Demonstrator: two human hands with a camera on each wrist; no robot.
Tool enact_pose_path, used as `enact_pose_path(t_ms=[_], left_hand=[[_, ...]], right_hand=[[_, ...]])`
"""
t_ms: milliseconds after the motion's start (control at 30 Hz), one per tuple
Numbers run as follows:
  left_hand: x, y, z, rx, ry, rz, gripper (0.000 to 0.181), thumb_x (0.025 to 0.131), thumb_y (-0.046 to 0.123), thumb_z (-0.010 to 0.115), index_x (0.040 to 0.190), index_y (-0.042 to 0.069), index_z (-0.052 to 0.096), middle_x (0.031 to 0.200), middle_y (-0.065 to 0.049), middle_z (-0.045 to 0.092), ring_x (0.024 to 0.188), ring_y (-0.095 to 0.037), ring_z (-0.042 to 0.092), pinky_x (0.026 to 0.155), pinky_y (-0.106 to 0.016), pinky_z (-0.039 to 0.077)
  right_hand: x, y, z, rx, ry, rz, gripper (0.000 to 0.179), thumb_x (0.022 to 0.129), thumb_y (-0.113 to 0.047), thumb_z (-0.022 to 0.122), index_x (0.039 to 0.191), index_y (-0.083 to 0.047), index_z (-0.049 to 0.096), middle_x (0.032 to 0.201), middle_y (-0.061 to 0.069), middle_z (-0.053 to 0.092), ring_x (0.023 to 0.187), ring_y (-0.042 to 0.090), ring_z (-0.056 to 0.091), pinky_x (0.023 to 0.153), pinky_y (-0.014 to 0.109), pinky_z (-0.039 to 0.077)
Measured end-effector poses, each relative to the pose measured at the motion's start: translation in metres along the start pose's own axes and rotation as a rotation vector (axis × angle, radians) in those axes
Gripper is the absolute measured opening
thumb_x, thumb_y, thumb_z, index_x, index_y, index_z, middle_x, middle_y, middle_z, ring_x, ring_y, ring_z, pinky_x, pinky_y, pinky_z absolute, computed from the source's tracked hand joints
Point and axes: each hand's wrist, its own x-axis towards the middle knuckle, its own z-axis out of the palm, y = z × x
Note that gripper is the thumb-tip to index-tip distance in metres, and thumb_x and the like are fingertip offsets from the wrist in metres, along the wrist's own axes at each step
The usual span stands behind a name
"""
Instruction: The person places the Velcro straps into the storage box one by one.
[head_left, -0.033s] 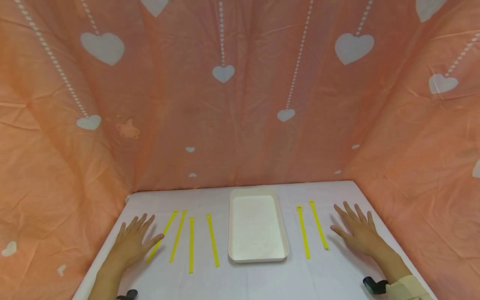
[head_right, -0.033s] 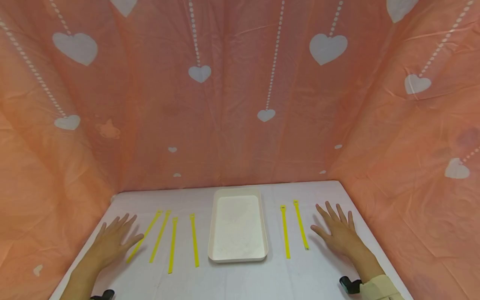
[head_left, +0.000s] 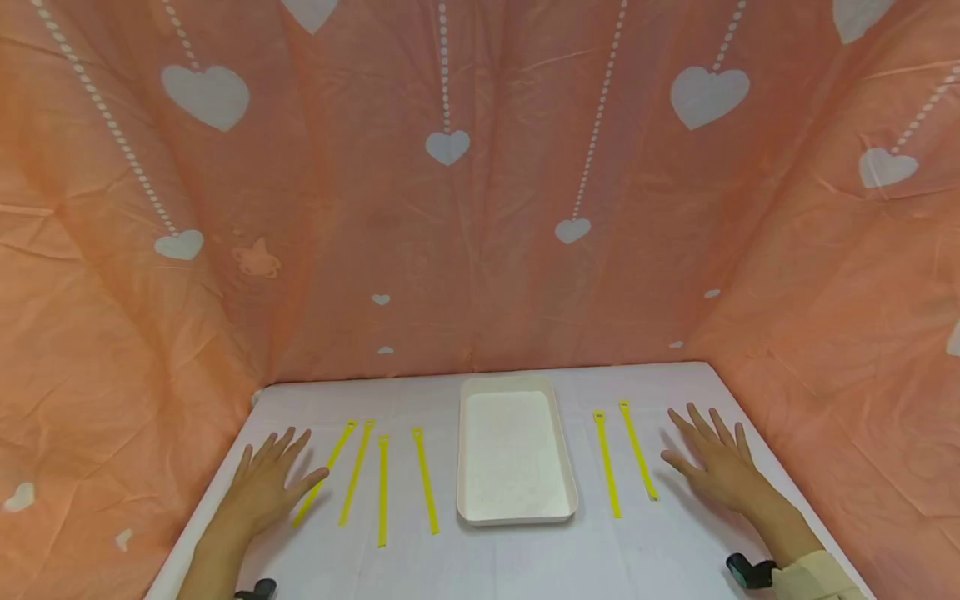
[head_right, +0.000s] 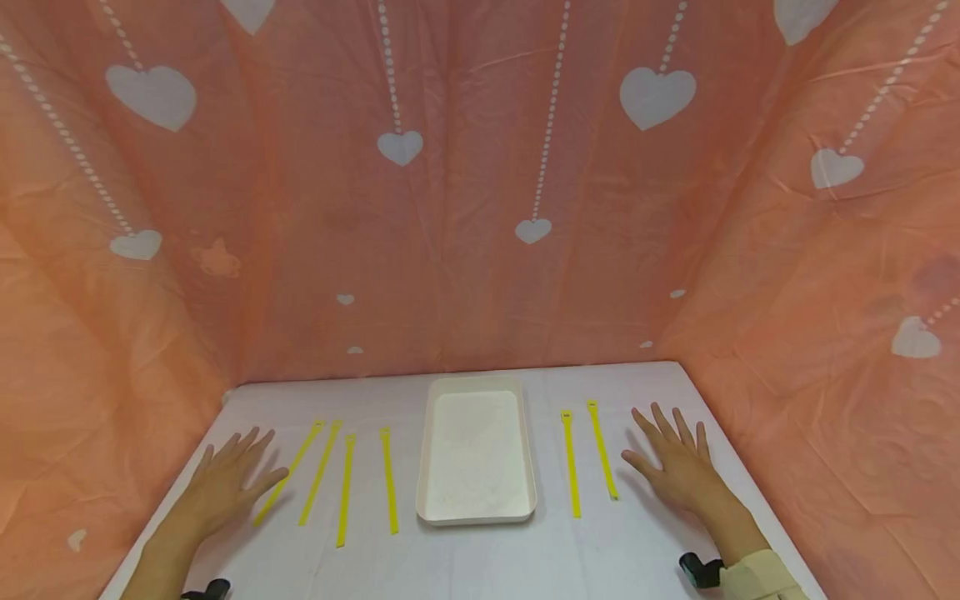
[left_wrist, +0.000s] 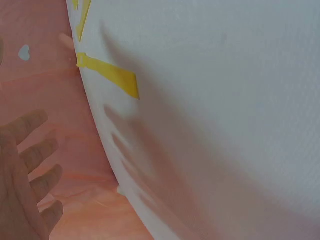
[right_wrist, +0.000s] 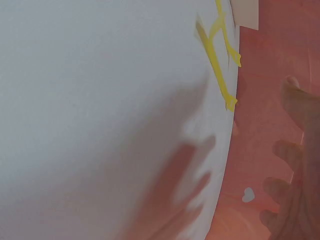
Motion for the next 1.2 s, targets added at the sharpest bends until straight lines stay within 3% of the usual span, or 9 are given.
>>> enact_pose_path(t_ms=[367,700,1200], left_hand=[[-0.001,0.002,0.007,0.011,0.016,0.023,0.085,0.102,0.061,0.064,0.160,0.002,0.047,0.165,-0.033,0.037,0.152,-0.060,0.028,0.123,-0.077,0.012],[0.001,0.024,0.010,-0.016,0.014,0.036,0.083,0.103,0.061,0.062,0.161,0.003,0.047,0.166,-0.031,0.037,0.154,-0.058,0.026,0.124,-0.076,0.012],[0.012,0.048,0.027,-0.004,0.025,0.088,0.084,0.102,0.062,0.063,0.162,0.007,0.046,0.167,-0.026,0.039,0.156,-0.054,0.028,0.125,-0.075,0.013]], right_hand=[[0.005,-0.001,0.004,-0.011,-0.004,-0.015,0.078,0.105,-0.052,0.064,0.165,-0.009,0.039,0.170,0.034,0.025,0.158,0.060,0.010,0.124,0.074,-0.014],[0.012,-0.004,0.010,0.009,-0.036,-0.022,0.080,0.104,-0.053,0.066,0.165,-0.009,0.039,0.170,0.034,0.025,0.157,0.061,0.010,0.124,0.076,-0.009],[0.029,-0.007,0.018,0.004,-0.048,-0.039,0.082,0.102,-0.054,0.068,0.164,-0.008,0.040,0.168,0.036,0.026,0.155,0.062,0.015,0.122,0.081,0.001]])
